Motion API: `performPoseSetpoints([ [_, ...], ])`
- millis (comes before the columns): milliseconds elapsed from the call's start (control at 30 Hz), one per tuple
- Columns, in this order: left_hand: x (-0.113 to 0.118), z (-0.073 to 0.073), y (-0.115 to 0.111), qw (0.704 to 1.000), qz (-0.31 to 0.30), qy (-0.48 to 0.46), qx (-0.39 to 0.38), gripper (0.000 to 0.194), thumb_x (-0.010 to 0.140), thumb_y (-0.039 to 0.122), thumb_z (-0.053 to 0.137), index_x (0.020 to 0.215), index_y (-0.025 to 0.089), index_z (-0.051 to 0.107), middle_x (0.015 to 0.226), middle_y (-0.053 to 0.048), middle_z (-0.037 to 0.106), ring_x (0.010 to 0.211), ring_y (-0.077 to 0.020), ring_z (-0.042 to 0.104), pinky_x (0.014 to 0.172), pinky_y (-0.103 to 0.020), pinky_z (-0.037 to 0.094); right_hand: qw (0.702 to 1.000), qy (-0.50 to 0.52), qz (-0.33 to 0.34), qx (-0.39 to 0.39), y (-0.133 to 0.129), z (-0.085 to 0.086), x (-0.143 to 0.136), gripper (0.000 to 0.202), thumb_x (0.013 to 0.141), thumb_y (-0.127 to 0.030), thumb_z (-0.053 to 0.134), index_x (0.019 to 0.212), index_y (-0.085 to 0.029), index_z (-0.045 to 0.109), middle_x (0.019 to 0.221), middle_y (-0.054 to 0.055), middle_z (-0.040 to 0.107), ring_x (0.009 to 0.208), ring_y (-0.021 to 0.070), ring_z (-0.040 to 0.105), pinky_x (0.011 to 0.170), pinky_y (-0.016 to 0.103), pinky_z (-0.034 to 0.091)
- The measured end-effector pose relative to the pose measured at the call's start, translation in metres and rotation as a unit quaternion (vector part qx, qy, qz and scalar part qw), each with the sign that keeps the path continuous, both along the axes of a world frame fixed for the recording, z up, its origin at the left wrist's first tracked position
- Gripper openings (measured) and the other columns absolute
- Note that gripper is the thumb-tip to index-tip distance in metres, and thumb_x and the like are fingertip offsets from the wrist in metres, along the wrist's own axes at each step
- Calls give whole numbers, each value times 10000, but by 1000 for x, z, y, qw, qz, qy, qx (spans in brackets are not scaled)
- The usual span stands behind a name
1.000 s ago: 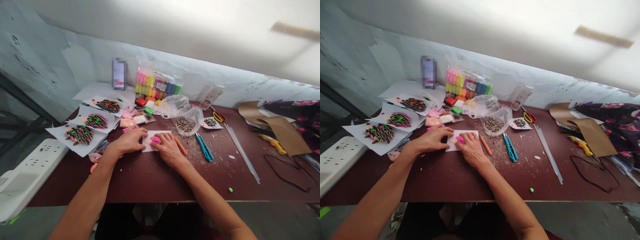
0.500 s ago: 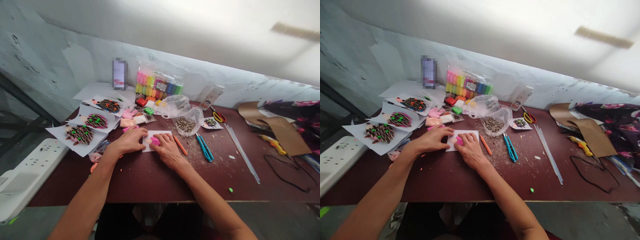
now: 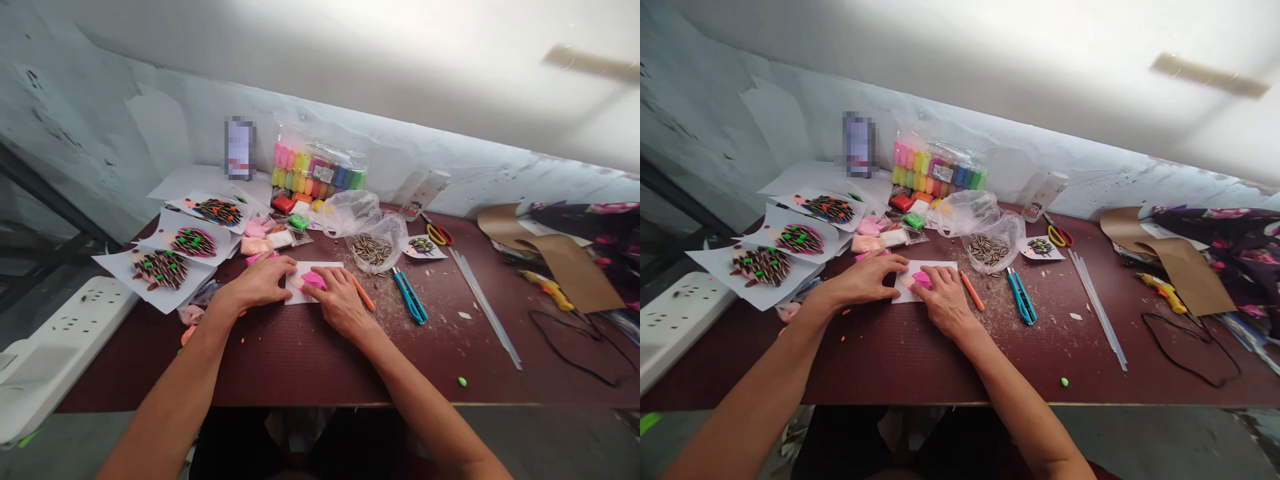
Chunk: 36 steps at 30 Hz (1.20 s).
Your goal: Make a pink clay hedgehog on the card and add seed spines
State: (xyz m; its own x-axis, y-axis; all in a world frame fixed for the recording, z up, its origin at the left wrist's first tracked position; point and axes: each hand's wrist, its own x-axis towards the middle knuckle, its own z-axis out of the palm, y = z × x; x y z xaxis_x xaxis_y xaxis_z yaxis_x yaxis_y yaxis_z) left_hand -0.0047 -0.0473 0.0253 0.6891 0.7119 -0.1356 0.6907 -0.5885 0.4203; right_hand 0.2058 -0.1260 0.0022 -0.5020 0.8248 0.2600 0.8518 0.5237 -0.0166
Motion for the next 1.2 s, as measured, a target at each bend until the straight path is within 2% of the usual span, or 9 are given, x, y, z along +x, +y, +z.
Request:
performPoseSetpoints([
  [233, 0, 0, 0, 1000, -3, 3, 1, 447, 773, 286, 633, 1207, 185, 662, 1452, -89, 566, 1362, -284, 491, 1213, -473, 264, 1000, -5, -8, -22, 0, 0, -1, 393, 980, -157, 492, 1300, -313, 661, 1410, 110, 552, 1220, 267, 481, 1027, 455, 370],
  [400, 0, 0, 0, 1000, -1, 4, -1, 458, 773, 301, 633, 1218, 193, 660, 1452, -83, 566, 1363, -281, 489, 1228, -483, 231, 999, -6, -46, -29, 1, 1, 2, 390, 960, -127, 494, 1267, -268, 688, 1432, 134, 535, 1242, 282, 472, 1039, 465, 367],
  [700, 0, -1, 0, 1000, -3, 5, 4, 469, 766, 304, 626, 1219, 188, 661, 1451, -85, 566, 1366, -277, 485, 1225, -462, 248, 995, -3, -65, -69, 4, 2, -2, 421, 965, -142, 484, 1305, -307, 669, 1450, 129, 516, 1249, 297, 474, 1052, 487, 363],
  [867, 0, 0, 0, 1000, -2, 3, 5, 446, 766, 298, 626, 1199, 203, 666, 1442, -80, 576, 1351, -288, 502, 1222, -487, 249, 994, 13, -77, -71, 5, 0, -1, 447, 946, -109, 479, 1303, -299, 667, 1487, 115, 487, 1279, 283, 457, 1045, 460, 369],
  [1067, 0, 0, 0, 1000, -4, -2, 4, 443, 763, 302, 623, 1195, 212, 666, 1439, -82, 578, 1348, -298, 507, 1228, -502, 230, 994, 7, -76, -75, 5, 2, -1, 408, 953, -125, 489, 1267, -291, 691, 1490, 123, 488, 1298, 294, 446, 1053, 486, 361],
  [1200, 0, -1, 0, 1000, -4, -7, 4, 442, 765, 309, 626, 1192, 204, 669, 1442, -93, 573, 1347, -304, 504, 1221, -509, 241, 998, 22, -44, -48, 0, 5, 3, 388, 946, -104, 506, 1226, -273, 715, 1482, 129, 502, 1288, 288, 458, 1056, 483, 367],
])
